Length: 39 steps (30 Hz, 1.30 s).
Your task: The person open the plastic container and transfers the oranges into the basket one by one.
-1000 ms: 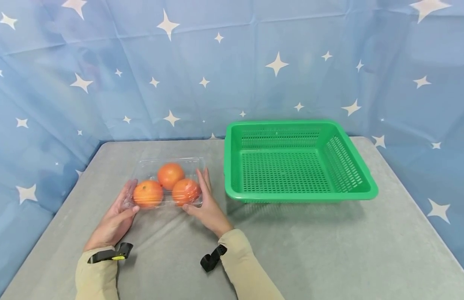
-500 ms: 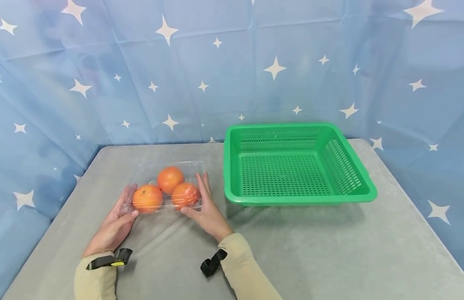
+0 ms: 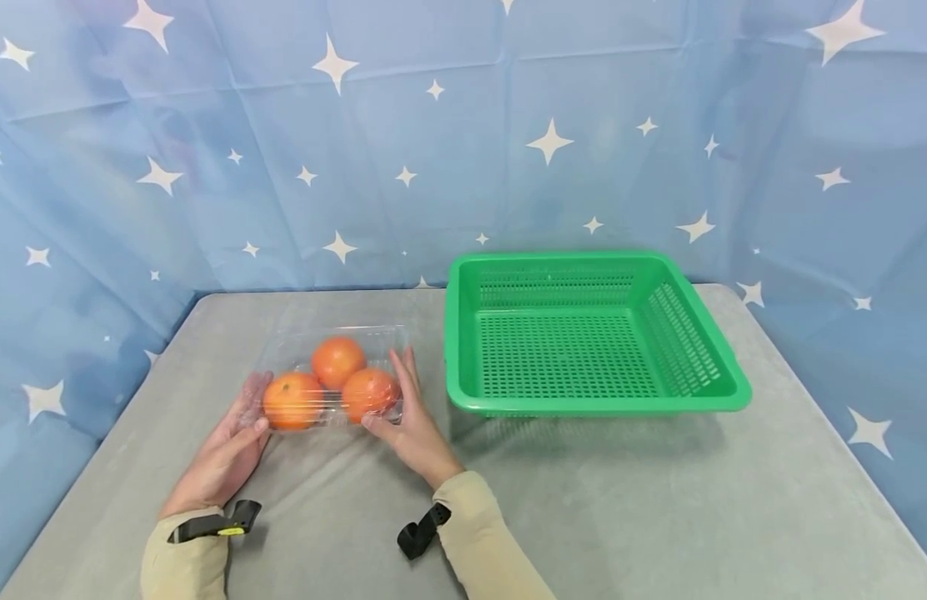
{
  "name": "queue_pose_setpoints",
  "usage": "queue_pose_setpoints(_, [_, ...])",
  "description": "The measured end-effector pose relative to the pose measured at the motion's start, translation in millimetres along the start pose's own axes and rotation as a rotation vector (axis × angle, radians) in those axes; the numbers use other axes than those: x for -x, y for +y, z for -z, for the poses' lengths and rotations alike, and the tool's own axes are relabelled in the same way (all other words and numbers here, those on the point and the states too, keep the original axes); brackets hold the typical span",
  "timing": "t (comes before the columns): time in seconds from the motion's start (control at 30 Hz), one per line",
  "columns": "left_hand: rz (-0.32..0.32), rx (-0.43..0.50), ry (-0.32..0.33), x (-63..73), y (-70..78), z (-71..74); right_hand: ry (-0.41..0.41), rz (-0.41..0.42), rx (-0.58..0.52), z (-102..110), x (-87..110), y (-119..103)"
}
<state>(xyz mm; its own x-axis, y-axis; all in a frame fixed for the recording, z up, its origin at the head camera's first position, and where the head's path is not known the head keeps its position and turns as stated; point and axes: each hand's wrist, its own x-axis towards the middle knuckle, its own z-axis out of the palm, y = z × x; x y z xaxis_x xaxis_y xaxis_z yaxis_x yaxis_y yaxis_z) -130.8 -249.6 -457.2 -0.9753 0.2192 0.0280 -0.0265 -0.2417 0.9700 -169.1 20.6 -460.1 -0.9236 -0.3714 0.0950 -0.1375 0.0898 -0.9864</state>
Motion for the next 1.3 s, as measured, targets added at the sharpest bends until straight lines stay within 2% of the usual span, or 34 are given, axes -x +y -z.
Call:
queue_pose_setpoints(0.23, [0.004, 0.026, -0.009, -1.0, 0.9, -0.3, -0.007, -0.038, -0.025, 2, 6.9, -25])
queue_pose_setpoints(0.47, [-0.009, 0.021, 0.003, -1.8, 0.7, 0.5, 0.012, -0.03, 0.027, 0, 7.7, -32])
queue_pose_setpoints(0.67, [-0.006, -0.006, 0.025, -3.0, 0.5, 0.0, 0.062, -0.009, 0.147, 0, 8.2, -36])
queue_pose_setpoints(0.8, [-0.014, -0.018, 0.04, -5.8, 0.8, 0.1, 0.098, 0.01, 0.247, 1, 0.2, -20])
queue_pose_setpoints(0.9, [-0.015, -0.042, 0.076, -7.2, 1.7, 0.6, 0.106, 0.036, 0.315, 1, -6.5, -8])
queue_pose_setpoints(1.0, [-0.017, -0.053, 0.109, -7.5, 2.0, 0.9, 0.102, 0.047, 0.369, 1, -6.2, -12])
queue_pose_setpoints(1.3, [-0.02, -0.002, 0.162, -9.2, 2.1, -1.7, 0.121, 0.046, 0.502, 0, -4.0, -21])
